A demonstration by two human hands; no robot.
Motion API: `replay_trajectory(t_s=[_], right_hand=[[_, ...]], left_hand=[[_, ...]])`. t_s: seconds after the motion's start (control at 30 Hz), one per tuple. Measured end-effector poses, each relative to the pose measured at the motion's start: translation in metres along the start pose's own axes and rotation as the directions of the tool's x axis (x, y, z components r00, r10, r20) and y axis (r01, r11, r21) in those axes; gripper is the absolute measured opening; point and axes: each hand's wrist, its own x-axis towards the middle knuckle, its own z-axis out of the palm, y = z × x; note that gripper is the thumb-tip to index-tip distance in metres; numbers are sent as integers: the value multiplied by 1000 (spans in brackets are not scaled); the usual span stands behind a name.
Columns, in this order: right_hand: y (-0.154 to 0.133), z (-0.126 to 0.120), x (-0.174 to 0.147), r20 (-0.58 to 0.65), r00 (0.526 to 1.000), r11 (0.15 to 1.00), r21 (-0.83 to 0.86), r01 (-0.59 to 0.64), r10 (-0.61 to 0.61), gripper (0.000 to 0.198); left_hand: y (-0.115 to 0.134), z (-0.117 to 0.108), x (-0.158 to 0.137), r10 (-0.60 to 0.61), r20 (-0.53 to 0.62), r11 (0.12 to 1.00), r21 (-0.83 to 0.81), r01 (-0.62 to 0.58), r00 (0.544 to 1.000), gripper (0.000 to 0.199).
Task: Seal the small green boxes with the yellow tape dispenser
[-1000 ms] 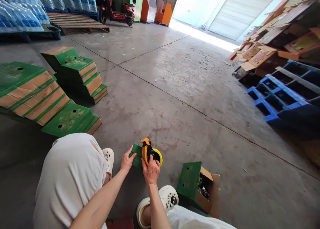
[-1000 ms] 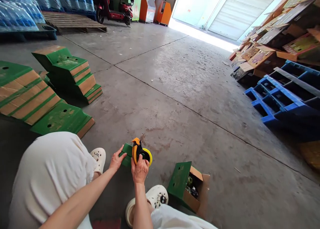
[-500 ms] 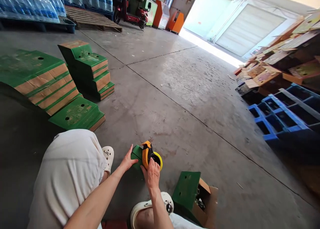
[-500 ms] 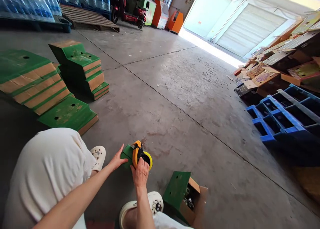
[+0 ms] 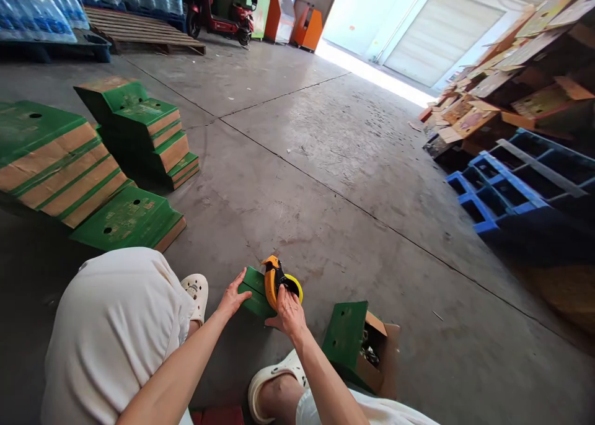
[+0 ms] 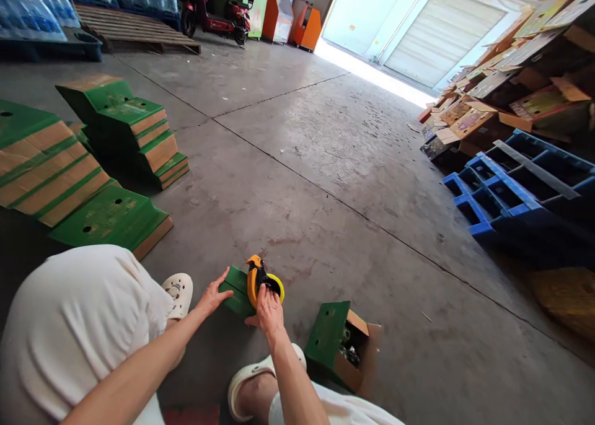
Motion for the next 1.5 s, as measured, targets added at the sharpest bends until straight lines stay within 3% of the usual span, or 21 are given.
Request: replay_trajectory(t_s=[0.3,0.53,0.73,0.8,0.9,0.97,1.13,1.27,1.37,1.5], right_hand=[[-6,-10,-8,-92,995,999,33,34,-30,119],[-4,-13,-10,-178,983,995,83,52,-36,110],[-5,-9,-8,-233,972,983,185,13,31,57],[-15,5,-14,-327,935,971,230,-61,136,53],[-31,32,-27,-482,806,927,309,-212,345,50],[-34,44,-34,-515,738,891,363,-273,437,47],[-12,32,-33,-417,767,847,440,-299,488,53],[-8,13,-22,-411,686,794,409,-451,601,49],[-17,13,-21,-367,675,765,389,-514,640,42],[-19,24,-27,-215,568,585,522,-620,794,37]], left_hand=[[7,-3,-5,-5,-10,967,256,8,1000,84],[-1,2,-2,71,50,882,463,-86,996,90],[-12,5,3,114,93,870,472,-145,989,89],[-14,6,4,104,81,876,464,-130,991,91],[-16,9,4,97,87,885,448,-126,991,90],[-15,11,4,101,107,891,432,-138,989,89],[-9,11,6,57,117,908,408,-100,992,91],[-7,10,4,51,110,910,405,-92,993,92],[-7,10,2,58,104,904,416,-96,993,92],[-9,10,1,74,98,900,422,-109,992,90]])
